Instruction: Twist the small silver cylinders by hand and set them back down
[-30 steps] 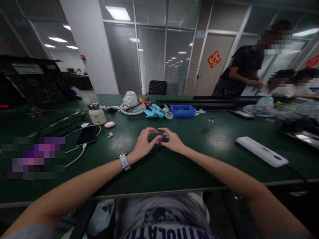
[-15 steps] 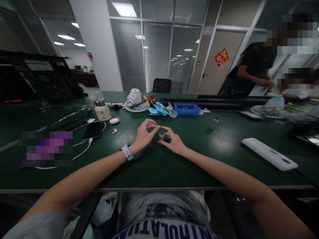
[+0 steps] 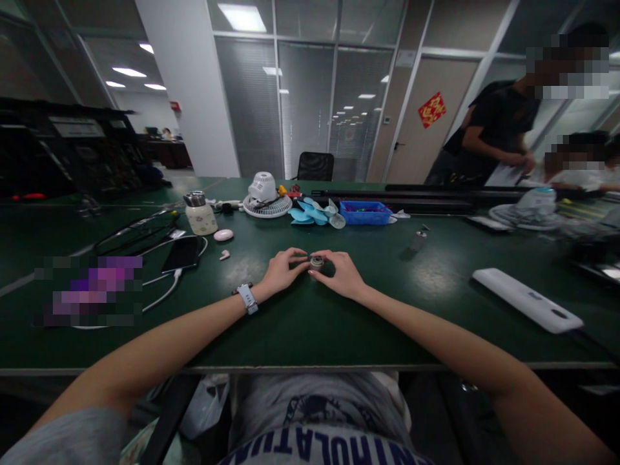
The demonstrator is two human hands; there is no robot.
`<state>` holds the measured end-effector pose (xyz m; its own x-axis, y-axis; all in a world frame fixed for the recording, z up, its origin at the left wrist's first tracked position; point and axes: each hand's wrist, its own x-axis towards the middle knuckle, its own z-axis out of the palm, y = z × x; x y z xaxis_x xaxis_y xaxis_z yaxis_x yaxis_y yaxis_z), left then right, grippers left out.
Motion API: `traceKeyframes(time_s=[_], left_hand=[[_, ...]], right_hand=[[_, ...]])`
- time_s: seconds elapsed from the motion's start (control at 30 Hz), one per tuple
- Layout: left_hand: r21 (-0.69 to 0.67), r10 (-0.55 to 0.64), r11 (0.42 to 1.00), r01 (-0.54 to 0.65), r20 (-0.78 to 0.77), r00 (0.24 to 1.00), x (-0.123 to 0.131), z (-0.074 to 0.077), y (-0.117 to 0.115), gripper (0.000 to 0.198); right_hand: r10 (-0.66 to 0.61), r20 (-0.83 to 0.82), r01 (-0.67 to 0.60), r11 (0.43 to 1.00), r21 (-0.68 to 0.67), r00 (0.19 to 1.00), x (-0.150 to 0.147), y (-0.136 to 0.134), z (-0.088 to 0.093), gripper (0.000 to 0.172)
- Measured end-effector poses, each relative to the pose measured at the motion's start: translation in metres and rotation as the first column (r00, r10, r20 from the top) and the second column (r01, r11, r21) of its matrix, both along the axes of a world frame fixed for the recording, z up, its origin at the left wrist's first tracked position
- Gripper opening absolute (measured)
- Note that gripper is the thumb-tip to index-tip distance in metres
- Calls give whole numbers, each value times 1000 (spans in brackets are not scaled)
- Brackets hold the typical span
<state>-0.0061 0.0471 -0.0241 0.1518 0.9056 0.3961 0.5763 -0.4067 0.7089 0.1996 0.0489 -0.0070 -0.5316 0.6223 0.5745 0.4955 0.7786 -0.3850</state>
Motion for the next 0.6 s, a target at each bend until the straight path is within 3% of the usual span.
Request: traceKeyframes(time_s=[0.17, 0.27, 0.37, 0.47, 0.6], left_hand=[[-17, 100, 995, -100, 51, 994, 0, 0, 1, 24], [-31, 120, 992, -119, 52, 991, 1, 2, 0, 20], [-20, 123, 992, -122, 46, 991, 2, 2, -1, 18], [-21, 124, 992, -123, 46, 991, 2, 2, -1, 17], [-17, 114, 993, -113, 47, 992, 0, 0, 1, 18]], right_hand=[[-1, 49, 3, 999, -51, 999, 34, 19, 12, 38], [-25, 86, 39, 984, -172, 996, 78, 44, 23, 39], [-132, 175, 173, 955, -242, 976, 131, 70, 34, 39], [-309, 268, 382, 878, -289, 912, 184, 89, 43, 38], [-524, 353, 624, 723, -296, 775, 249, 100, 44, 38]])
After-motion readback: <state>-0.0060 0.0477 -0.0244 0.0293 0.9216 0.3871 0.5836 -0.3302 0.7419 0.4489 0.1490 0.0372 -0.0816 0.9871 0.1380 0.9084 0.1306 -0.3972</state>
